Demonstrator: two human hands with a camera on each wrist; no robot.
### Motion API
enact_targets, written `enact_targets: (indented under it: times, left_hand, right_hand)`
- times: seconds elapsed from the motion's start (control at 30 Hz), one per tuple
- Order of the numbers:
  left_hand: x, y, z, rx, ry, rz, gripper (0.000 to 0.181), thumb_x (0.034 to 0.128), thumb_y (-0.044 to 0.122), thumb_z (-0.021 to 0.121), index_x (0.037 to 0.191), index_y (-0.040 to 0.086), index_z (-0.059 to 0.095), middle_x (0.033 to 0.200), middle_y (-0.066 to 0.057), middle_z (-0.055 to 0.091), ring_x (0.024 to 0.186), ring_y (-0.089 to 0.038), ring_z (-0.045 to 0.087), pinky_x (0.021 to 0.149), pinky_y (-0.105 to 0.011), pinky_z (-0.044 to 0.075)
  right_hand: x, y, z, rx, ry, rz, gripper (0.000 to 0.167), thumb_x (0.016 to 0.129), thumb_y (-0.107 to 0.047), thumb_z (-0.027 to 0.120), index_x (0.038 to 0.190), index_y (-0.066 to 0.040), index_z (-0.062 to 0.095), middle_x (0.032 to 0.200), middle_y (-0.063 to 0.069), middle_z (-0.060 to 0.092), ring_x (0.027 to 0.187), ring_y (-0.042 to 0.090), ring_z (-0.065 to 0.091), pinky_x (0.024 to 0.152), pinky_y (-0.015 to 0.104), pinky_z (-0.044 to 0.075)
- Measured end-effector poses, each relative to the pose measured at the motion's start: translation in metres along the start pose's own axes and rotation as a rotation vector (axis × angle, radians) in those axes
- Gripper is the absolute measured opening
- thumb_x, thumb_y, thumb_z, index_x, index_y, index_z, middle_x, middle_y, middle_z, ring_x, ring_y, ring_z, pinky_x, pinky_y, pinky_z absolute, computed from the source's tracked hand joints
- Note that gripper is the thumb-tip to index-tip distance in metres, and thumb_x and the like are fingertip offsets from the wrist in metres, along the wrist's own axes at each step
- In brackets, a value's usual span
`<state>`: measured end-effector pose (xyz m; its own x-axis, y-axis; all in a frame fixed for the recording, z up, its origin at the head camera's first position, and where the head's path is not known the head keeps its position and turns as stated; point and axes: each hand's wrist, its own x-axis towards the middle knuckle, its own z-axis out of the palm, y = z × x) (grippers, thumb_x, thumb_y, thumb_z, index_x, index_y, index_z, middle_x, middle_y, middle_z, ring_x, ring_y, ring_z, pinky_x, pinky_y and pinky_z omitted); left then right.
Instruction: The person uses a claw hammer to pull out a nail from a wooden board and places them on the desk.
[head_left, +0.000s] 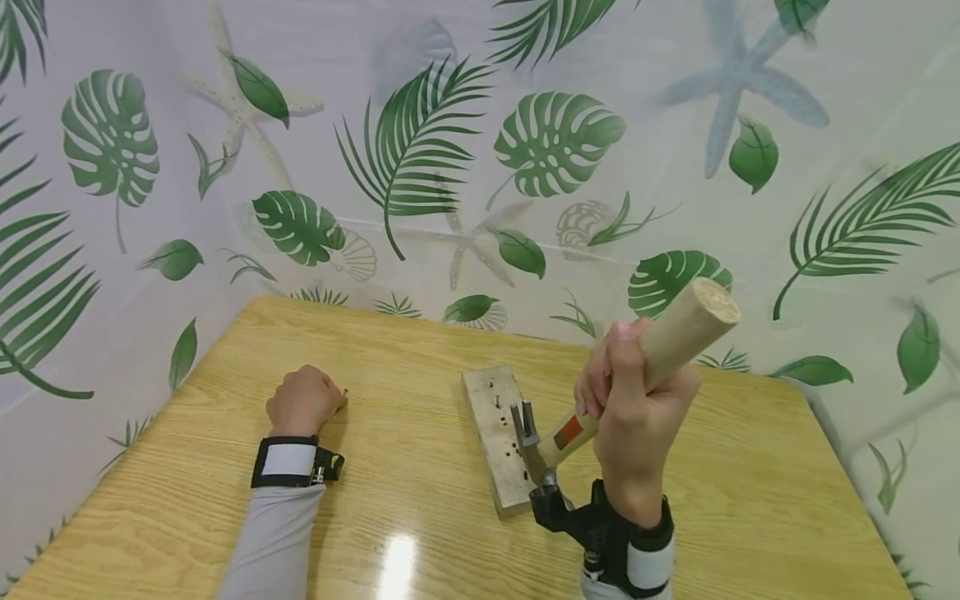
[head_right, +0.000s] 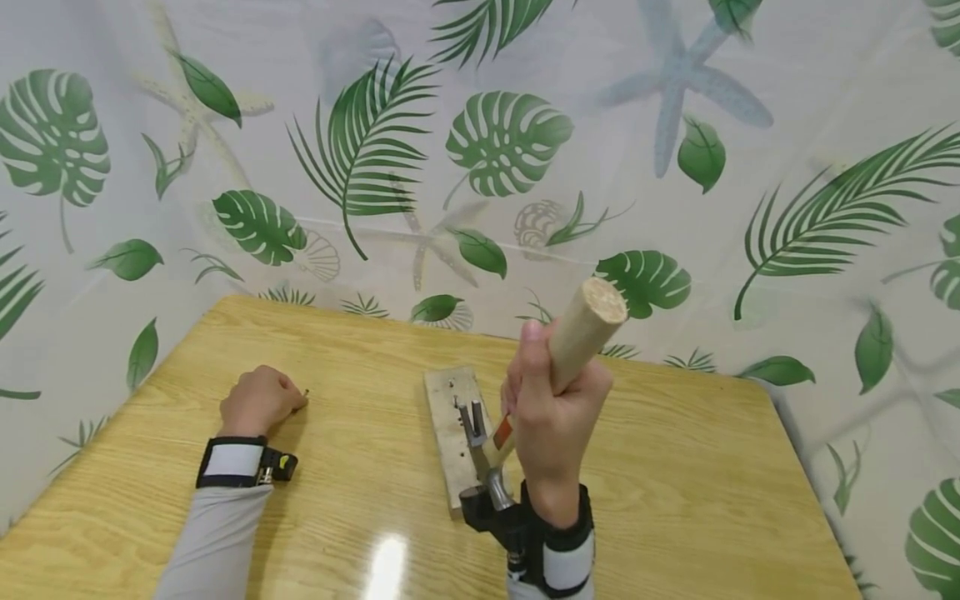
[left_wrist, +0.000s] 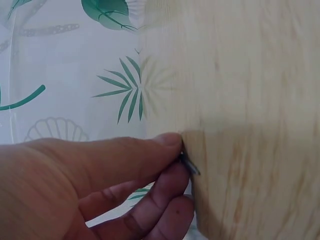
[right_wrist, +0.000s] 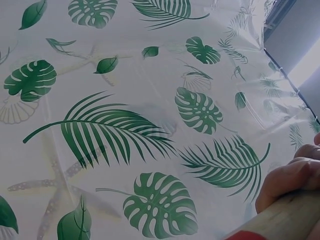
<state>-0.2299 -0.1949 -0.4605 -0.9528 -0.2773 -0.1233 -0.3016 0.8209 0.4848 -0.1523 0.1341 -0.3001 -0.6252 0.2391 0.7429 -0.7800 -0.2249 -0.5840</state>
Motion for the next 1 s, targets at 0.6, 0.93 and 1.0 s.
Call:
enact_targets:
  times: [0.6,0.93,1.0]
  left_hand:
    - [-0.021,0.059,0.001,-0.081,0.021,0.304,0.027,0.1008,0.028,0.063,0.104,0.003,0.075,0.095,-0.010,0.072,0.071,-0.020,0.062,0.056,-0.032,0.048]
    - [-0.044,0.105,0.042,-0.101,-0.242,0.656,0.029,0.1012,0.013,0.061,0.129,0.006,0.068,0.131,-0.010,0.065,0.110,-0.029,0.067,0.092,-0.043,0.055]
    - [-0.045,0.107,0.047,-0.097,-0.254,0.692,0.030,0.1010,0.013,0.062,0.130,0.007,0.067,0.134,-0.010,0.065,0.114,-0.030,0.066,0.095,-0.043,0.054]
  right_hand:
    - [-0.002,0.025,0.000,-0.070,-0.002,0.015,0.032,0.098,-0.002,0.051,0.069,0.008,0.042,0.047,0.003,0.039,0.032,0.013,0.033,0.031,0.027,0.029]
    - [-0.010,0.054,0.005,-0.110,-0.026,0.036,0.032,0.100,-0.008,0.054,0.074,0.010,0.048,0.048,0.002,0.041,0.034,0.009,0.035,0.031,0.025,0.029]
    - [-0.010,0.058,0.006,-0.101,-0.035,0.041,0.033,0.101,-0.008,0.054,0.075,0.012,0.048,0.049,0.001,0.041,0.034,0.009,0.035,0.031,0.025,0.028]
